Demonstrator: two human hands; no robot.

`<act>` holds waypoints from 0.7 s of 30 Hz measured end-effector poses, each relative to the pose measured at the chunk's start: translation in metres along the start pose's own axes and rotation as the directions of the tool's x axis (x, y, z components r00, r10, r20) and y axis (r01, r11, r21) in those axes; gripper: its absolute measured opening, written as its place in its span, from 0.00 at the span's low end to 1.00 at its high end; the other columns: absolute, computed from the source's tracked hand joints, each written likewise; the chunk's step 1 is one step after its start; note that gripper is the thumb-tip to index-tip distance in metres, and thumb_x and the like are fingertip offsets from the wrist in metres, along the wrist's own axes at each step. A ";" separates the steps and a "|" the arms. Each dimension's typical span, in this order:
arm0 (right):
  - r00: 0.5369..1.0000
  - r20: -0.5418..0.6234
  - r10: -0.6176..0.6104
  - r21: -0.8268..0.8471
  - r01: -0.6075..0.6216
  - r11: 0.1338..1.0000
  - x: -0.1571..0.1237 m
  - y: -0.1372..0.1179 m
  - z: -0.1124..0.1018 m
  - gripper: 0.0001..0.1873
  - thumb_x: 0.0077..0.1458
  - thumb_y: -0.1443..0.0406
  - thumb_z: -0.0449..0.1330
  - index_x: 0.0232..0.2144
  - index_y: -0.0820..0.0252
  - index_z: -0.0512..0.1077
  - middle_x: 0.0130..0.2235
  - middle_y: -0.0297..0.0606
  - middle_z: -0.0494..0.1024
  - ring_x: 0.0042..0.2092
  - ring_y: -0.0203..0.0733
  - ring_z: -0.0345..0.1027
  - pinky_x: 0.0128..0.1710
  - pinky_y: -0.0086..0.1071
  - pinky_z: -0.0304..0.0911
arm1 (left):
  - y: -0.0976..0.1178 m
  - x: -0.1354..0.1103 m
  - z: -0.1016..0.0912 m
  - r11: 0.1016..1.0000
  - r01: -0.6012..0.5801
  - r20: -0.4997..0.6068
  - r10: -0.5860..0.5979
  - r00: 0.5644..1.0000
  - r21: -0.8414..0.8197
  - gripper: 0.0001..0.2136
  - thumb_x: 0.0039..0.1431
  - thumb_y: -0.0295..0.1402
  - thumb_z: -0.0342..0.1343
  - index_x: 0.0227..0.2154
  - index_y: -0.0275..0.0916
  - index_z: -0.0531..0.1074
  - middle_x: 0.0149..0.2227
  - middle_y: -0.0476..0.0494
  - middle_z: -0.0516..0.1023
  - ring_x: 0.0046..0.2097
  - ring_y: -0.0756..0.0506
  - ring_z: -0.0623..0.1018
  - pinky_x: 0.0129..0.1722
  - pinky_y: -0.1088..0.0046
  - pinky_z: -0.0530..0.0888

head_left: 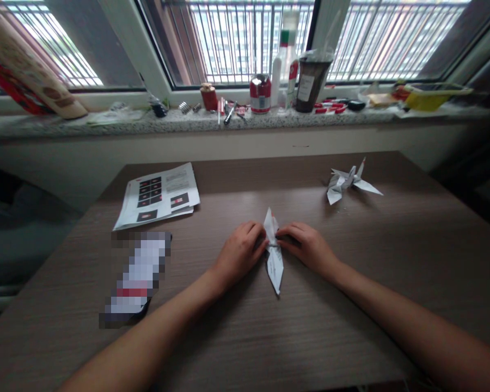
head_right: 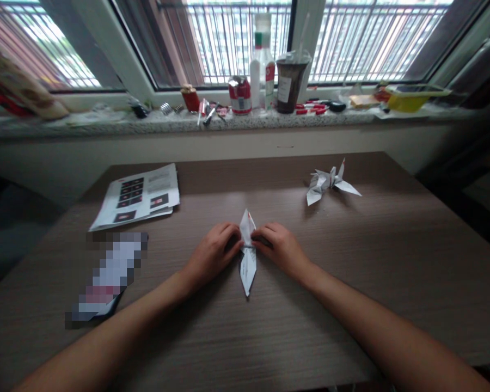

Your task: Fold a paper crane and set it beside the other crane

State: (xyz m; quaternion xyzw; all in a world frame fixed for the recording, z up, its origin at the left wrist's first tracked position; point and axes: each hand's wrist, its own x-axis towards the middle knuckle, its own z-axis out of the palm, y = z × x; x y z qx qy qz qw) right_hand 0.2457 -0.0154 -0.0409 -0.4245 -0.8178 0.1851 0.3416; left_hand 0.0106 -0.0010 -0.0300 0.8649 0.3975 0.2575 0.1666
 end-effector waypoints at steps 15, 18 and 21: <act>0.990 0.086 -0.112 -0.148 0.123 0.981 -0.001 -0.006 -0.004 0.15 0.68 0.64 0.60 0.55 0.53 0.77 0.53 0.46 0.79 0.53 0.51 0.72 0.53 0.50 0.71 | -0.001 -0.005 -0.004 0.990 -0.051 -0.048 0.057 0.997 0.129 0.07 0.70 0.30 0.58 0.47 0.40 0.77 0.51 0.40 0.80 0.50 0.38 0.80 0.51 0.54 0.77; 0.981 0.127 -0.148 -0.152 0.167 0.974 -0.001 -0.009 -0.006 0.15 0.69 0.64 0.59 0.55 0.54 0.77 0.51 0.45 0.81 0.51 0.51 0.72 0.52 0.49 0.71 | 0.003 -0.004 -0.007 0.990 -0.047 -0.040 0.052 0.998 0.132 0.08 0.68 0.36 0.61 0.45 0.40 0.77 0.51 0.39 0.81 0.51 0.37 0.79 0.53 0.52 0.76; 0.975 0.139 -0.176 -0.137 0.195 0.971 -0.001 -0.011 -0.007 0.13 0.70 0.64 0.58 0.52 0.55 0.78 0.49 0.43 0.82 0.49 0.50 0.73 0.50 0.48 0.71 | 0.003 -0.005 -0.009 0.991 -0.046 -0.023 0.050 0.999 0.129 0.10 0.65 0.39 0.65 0.44 0.39 0.76 0.52 0.38 0.80 0.53 0.36 0.79 0.54 0.52 0.76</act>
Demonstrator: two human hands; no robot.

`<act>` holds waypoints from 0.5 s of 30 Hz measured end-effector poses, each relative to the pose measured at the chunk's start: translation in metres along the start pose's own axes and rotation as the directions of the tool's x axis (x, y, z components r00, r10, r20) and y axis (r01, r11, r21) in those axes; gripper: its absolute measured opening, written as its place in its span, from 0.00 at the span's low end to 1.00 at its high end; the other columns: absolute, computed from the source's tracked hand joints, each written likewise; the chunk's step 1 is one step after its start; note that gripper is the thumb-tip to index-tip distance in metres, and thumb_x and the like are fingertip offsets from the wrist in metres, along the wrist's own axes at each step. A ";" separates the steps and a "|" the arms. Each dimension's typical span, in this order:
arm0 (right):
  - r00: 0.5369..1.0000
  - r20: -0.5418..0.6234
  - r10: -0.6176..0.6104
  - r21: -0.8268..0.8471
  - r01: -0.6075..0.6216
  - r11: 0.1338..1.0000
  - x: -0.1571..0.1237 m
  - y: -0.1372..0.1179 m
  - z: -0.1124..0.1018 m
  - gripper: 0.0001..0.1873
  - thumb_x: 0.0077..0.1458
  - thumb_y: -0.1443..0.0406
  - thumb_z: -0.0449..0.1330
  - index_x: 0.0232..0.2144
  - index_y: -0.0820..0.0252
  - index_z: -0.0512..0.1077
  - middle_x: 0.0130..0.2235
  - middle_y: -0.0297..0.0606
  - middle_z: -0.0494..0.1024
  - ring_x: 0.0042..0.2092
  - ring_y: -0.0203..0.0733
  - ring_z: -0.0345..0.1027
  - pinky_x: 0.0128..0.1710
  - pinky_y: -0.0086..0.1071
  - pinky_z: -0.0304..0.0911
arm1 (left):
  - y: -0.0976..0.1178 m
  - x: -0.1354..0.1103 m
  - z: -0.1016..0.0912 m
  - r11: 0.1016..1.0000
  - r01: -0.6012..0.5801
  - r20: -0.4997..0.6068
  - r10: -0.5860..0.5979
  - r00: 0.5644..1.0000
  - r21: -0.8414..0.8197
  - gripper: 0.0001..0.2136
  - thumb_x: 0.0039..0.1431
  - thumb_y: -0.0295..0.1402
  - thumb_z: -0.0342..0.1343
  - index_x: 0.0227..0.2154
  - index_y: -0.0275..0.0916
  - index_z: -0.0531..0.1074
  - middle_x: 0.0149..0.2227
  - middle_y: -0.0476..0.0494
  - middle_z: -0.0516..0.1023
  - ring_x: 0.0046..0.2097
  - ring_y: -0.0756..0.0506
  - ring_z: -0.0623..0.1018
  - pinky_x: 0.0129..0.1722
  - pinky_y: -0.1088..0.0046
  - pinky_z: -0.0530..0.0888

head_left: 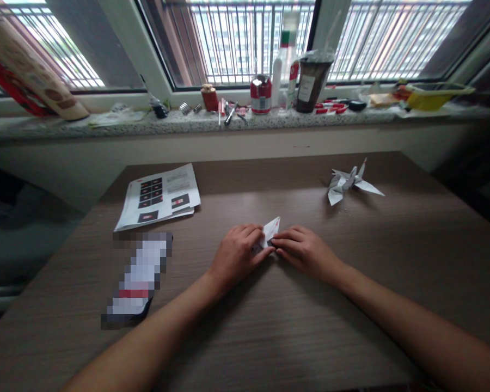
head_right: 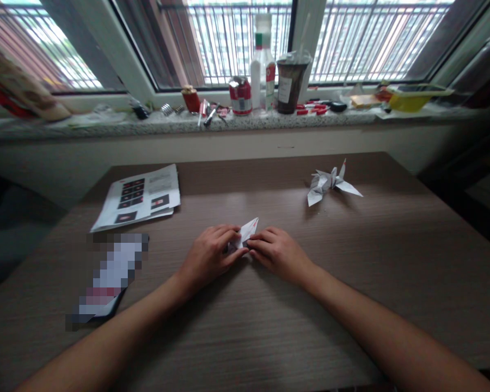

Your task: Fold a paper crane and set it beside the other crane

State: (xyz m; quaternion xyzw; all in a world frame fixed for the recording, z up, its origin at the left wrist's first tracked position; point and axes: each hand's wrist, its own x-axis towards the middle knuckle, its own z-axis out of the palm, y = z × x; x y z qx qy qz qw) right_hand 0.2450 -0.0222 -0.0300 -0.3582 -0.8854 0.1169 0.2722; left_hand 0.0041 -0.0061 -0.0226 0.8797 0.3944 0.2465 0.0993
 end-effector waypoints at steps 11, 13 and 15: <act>1.000 -0.004 -0.003 -0.199 0.002 0.980 -0.005 0.008 -0.003 0.17 0.71 0.64 0.57 0.59 0.56 0.74 0.63 0.47 0.74 0.63 0.54 0.67 0.60 0.53 0.68 | -0.005 -0.005 0.000 0.999 0.000 0.020 -0.001 1.000 0.050 0.12 0.65 0.34 0.65 0.50 0.41 0.77 0.50 0.42 0.80 0.49 0.38 0.78 0.51 0.55 0.77; 1.000 0.030 0.001 -0.234 0.006 0.972 -0.006 0.009 -0.003 0.18 0.71 0.64 0.57 0.60 0.55 0.74 0.64 0.45 0.74 0.65 0.54 0.66 0.63 0.54 0.65 | -0.006 -0.005 0.000 0.999 -0.002 0.018 0.002 1.000 0.042 0.11 0.64 0.34 0.66 0.48 0.40 0.77 0.49 0.42 0.81 0.49 0.38 0.79 0.51 0.55 0.78; 0.998 0.060 0.014 -0.248 0.001 0.969 -0.006 0.010 -0.003 0.18 0.71 0.63 0.56 0.60 0.53 0.74 0.64 0.43 0.74 0.64 0.52 0.67 0.64 0.54 0.65 | -0.008 -0.007 -0.001 0.999 -0.022 0.028 0.021 0.999 0.025 0.10 0.64 0.34 0.66 0.47 0.40 0.77 0.49 0.42 0.82 0.49 0.39 0.80 0.50 0.56 0.79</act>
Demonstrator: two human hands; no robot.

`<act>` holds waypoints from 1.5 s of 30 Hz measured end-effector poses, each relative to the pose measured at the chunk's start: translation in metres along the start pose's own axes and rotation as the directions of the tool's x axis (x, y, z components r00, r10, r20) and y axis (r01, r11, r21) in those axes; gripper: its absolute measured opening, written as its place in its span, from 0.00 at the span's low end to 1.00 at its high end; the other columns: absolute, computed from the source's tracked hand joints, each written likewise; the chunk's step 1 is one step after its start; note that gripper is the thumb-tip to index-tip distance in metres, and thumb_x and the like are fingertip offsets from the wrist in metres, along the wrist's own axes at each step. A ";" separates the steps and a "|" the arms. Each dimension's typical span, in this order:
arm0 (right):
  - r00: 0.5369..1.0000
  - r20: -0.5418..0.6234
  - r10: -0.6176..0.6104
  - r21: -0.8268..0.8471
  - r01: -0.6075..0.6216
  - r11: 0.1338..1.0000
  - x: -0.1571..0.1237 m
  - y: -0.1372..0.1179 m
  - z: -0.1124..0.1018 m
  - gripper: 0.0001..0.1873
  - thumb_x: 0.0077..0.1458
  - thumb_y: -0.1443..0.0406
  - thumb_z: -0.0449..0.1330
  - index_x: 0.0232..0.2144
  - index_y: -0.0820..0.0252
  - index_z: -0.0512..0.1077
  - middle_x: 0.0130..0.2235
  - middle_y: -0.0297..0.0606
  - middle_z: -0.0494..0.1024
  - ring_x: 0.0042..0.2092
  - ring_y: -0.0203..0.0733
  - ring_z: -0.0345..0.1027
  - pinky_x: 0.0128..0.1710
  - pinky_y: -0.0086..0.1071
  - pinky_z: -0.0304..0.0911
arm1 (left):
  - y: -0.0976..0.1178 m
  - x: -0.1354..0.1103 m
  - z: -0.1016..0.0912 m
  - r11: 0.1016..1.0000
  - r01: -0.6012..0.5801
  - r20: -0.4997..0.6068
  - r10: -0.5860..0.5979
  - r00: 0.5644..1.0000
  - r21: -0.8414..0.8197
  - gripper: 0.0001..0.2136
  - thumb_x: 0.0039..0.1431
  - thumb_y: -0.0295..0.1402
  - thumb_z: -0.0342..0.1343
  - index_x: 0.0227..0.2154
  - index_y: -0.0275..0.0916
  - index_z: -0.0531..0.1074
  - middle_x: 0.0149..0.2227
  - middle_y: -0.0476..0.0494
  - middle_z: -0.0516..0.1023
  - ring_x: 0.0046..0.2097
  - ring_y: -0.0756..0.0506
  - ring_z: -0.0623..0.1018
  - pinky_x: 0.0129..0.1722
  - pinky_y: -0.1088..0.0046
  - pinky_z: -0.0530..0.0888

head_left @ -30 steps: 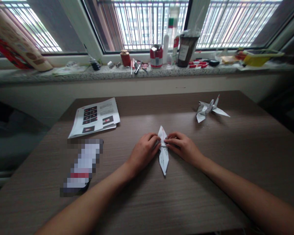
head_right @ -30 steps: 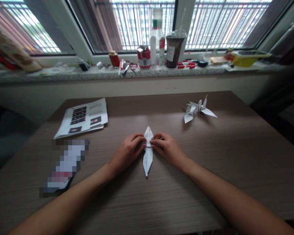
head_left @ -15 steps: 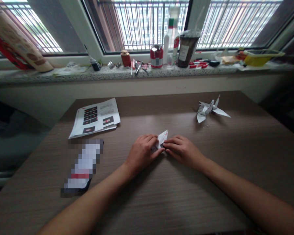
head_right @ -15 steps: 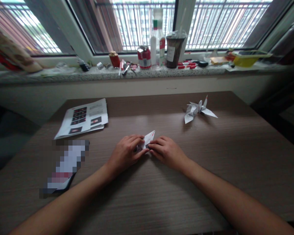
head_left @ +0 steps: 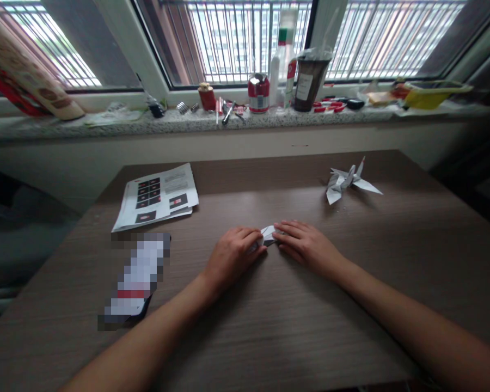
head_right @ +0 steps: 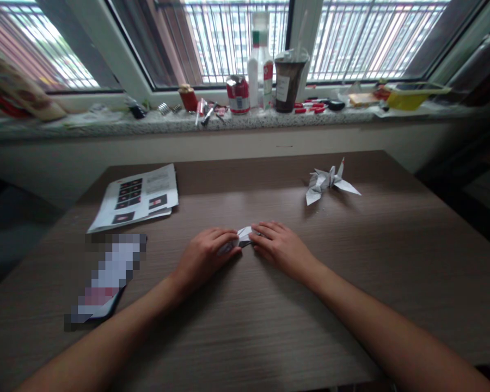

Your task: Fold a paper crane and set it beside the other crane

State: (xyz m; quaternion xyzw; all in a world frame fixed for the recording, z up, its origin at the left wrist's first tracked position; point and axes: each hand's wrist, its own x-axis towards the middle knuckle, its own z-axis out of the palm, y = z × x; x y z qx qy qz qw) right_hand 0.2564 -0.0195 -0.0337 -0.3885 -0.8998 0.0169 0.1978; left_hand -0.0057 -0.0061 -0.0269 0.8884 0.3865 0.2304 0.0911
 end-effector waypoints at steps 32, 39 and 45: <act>0.997 -0.056 0.047 -0.045 -0.050 0.998 -0.004 0.010 -0.001 0.12 0.71 0.64 0.57 0.51 0.56 0.79 0.56 0.43 0.81 0.55 0.50 0.77 0.54 0.47 0.74 | -0.003 -0.014 -0.009 0.970 -0.234 0.210 0.216 0.954 0.066 0.20 0.75 0.32 0.50 0.67 0.45 0.65 0.66 0.39 0.70 0.61 0.37 0.70 0.59 0.54 0.76; 0.995 0.070 0.070 -0.098 -0.063 0.993 -0.004 -0.001 -0.007 0.26 0.72 0.56 0.54 0.66 0.58 0.67 0.61 0.50 0.76 0.59 0.56 0.72 0.58 0.50 0.70 | 0.000 -0.014 -0.012 0.974 -0.207 0.220 0.181 0.959 0.098 0.21 0.76 0.34 0.49 0.67 0.43 0.64 0.66 0.41 0.70 0.61 0.38 0.73 0.60 0.54 0.75; 0.991 0.110 0.078 -0.097 -0.068 0.993 -0.008 -0.007 -0.003 0.31 0.72 0.52 0.51 0.71 0.54 0.58 0.69 0.47 0.66 0.69 0.56 0.60 0.70 0.56 0.54 | 0.004 -0.015 -0.010 0.973 -0.206 0.228 0.177 0.957 0.109 0.23 0.74 0.39 0.52 0.68 0.40 0.63 0.69 0.38 0.66 0.68 0.36 0.67 0.66 0.53 0.68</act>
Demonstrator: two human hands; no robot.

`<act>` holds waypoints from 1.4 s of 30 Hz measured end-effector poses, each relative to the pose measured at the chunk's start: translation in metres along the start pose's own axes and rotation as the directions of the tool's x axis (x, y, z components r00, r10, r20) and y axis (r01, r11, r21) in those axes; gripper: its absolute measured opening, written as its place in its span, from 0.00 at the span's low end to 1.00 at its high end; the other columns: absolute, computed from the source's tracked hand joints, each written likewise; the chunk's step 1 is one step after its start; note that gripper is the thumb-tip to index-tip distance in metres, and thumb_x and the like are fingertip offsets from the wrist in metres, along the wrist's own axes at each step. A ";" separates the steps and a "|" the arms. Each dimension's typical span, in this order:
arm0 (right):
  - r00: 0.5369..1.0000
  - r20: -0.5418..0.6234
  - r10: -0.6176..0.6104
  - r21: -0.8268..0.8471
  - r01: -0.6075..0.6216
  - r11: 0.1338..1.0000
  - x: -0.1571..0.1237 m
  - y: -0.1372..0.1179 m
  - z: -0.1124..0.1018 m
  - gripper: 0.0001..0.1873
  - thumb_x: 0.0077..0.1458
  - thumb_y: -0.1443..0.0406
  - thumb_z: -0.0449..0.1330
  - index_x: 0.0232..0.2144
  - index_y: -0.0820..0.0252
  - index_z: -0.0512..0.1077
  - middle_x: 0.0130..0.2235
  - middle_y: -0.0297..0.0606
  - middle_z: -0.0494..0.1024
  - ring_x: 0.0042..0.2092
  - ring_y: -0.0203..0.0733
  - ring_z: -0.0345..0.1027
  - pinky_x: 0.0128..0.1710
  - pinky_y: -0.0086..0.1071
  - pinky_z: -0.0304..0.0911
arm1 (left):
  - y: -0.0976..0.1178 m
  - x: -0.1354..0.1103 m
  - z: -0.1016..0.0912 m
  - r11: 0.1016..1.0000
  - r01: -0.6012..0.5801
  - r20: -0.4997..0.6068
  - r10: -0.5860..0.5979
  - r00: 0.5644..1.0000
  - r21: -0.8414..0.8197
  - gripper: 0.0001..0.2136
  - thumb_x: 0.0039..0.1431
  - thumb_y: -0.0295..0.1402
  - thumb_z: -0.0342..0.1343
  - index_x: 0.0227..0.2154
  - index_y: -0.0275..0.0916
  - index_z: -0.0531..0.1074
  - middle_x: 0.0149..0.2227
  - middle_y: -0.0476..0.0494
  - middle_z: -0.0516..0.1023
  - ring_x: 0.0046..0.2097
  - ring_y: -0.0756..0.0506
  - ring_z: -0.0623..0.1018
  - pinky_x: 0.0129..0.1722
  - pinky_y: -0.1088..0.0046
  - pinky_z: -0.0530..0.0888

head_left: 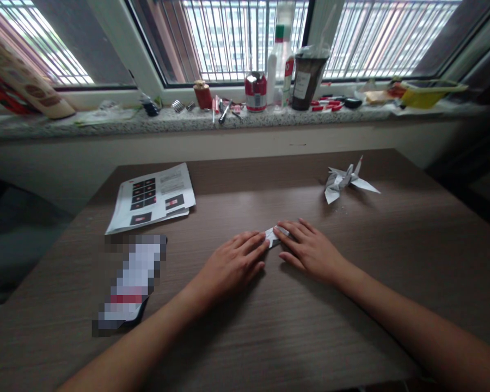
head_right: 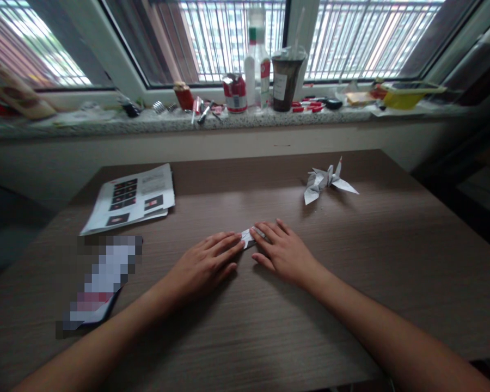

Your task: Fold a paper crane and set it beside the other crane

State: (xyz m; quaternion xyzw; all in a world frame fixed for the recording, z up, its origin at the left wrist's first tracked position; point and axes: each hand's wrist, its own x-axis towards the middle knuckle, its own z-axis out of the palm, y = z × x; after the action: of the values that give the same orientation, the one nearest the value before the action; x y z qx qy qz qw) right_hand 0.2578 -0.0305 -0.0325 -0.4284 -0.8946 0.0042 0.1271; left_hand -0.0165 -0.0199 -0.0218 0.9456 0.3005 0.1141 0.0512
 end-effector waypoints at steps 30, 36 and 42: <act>0.997 0.057 -0.046 0.098 0.040 0.994 0.003 -0.006 0.012 0.44 0.70 0.44 0.50 0.76 0.56 0.42 0.75 0.44 0.47 0.75 0.50 0.43 0.73 0.49 0.47 | 0.002 -0.003 0.002 1.000 -0.014 0.023 0.015 1.000 -0.027 0.26 0.76 0.44 0.49 0.71 0.42 0.58 0.73 0.38 0.58 0.73 0.38 0.59 0.71 0.55 0.60; 0.998 0.058 -0.025 0.102 0.020 0.995 0.004 -0.007 0.012 0.42 0.71 0.45 0.49 0.76 0.57 0.44 0.75 0.44 0.49 0.75 0.50 0.45 0.73 0.49 0.48 | -0.001 -0.001 -0.001 0.999 -0.008 0.032 0.009 0.999 -0.043 0.24 0.75 0.45 0.49 0.69 0.44 0.62 0.72 0.40 0.60 0.72 0.38 0.62 0.72 0.52 0.59; 0.998 0.059 -0.020 0.113 0.013 0.993 0.005 -0.007 0.010 0.41 0.71 0.44 0.47 0.75 0.56 0.45 0.75 0.43 0.50 0.75 0.49 0.46 0.73 0.49 0.49 | -0.001 0.000 -0.003 0.998 -0.009 0.039 0.011 0.999 -0.060 0.23 0.76 0.44 0.47 0.69 0.45 0.62 0.72 0.42 0.62 0.71 0.40 0.63 0.73 0.52 0.56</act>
State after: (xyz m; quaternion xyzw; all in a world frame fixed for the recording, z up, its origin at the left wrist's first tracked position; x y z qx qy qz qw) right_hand 0.2466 -0.0301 -0.0406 -0.4129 -0.8998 0.0665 0.1242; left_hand -0.0176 -0.0188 -0.0188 0.9471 0.2913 0.1047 0.0846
